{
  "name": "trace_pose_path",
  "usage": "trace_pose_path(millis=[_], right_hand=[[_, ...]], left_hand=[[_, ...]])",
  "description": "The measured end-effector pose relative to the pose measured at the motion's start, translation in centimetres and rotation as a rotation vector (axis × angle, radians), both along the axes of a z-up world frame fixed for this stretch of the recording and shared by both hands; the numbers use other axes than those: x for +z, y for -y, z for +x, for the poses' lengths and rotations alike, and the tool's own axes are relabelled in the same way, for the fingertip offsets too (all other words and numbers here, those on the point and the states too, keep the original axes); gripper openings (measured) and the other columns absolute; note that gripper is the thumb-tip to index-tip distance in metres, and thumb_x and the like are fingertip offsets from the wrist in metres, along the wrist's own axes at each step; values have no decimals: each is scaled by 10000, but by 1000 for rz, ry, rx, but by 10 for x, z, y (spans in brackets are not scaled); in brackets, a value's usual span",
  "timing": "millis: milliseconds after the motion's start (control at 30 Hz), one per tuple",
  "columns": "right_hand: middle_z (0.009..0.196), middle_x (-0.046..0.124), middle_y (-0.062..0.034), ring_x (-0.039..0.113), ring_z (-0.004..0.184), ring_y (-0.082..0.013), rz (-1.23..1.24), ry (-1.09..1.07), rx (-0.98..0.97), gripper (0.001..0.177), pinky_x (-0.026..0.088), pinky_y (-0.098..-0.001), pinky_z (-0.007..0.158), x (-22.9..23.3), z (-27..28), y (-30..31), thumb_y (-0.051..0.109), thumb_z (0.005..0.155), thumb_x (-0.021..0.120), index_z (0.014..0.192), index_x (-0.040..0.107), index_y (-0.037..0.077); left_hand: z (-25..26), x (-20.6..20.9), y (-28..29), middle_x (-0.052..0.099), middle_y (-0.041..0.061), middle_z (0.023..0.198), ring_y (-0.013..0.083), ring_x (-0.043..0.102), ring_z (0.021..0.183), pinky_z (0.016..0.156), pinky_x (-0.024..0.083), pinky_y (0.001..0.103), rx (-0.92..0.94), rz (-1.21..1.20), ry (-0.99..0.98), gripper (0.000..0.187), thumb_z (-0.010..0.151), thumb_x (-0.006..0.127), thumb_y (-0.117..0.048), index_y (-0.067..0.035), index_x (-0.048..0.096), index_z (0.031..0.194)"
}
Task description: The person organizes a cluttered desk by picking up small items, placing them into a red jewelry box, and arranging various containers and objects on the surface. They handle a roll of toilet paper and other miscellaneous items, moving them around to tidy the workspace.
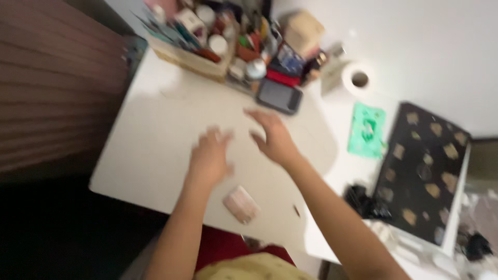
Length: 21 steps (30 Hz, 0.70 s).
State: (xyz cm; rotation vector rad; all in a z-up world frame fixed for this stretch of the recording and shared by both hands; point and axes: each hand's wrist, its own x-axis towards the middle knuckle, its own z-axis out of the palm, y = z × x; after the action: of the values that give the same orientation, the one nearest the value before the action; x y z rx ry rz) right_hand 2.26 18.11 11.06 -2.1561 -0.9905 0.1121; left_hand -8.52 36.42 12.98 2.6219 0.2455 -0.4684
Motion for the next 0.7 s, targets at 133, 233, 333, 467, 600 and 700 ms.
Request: trace_pose_path(millis=[133,233,333,467,600,700], right_hand=[[1373,615,-161,568,1255,-369,-159,-301,-17,588,460,-448,1063,-9,-84,68,10,777,736,1343,631,129],[1377,644,-119,612,1228,-336,-188,-398,-85,528,494,-422,1060,-14,-102,89,-5,803,713,1306,663,149],[1375,646,-95,647,1180,-306,-190,-491,-81,533,529,-392,1031,-6,-116,101,-6,801,711,1303,662,167],[1441,578,-168,581,1212,-371,-182,-219,72,683,493,-451,975,14,-115,89,-35,682,783,1332,648,125],[1390,580,-183,570,1156,-384,-102,-75,240,736,487,-476,949,31,-90,57,52,613,885,1309,656,116],[1290,719,-78,706,1093,-270,46,-449,178,308,564,-374,912,52,-40,37,131,922,826,1218,742,134]], left_hand=[[-80,-25,60,413,147,1504,350,370,1375,1094,389,515,-208,-161,53,889,525,895,-60,-226,609,1350],[-107,-51,64,531,93,1368,318,450,1334,1063,432,497,-196,-252,158,715,520,921,-135,-219,674,1185],[-110,-67,53,618,62,1268,322,562,1216,1021,504,433,-192,-267,208,659,580,911,-175,-181,654,1188],[-106,-99,50,686,48,1073,260,671,994,825,541,361,256,-576,-30,565,686,904,-231,-120,634,1169],[-56,-144,25,722,35,977,172,699,857,700,576,300,590,-1439,-209,358,885,763,-201,-69,613,1182],[-10,-142,-18,697,29,943,113,647,721,491,474,207,513,-1899,-227,260,1027,684,-192,-32,650,1229]])
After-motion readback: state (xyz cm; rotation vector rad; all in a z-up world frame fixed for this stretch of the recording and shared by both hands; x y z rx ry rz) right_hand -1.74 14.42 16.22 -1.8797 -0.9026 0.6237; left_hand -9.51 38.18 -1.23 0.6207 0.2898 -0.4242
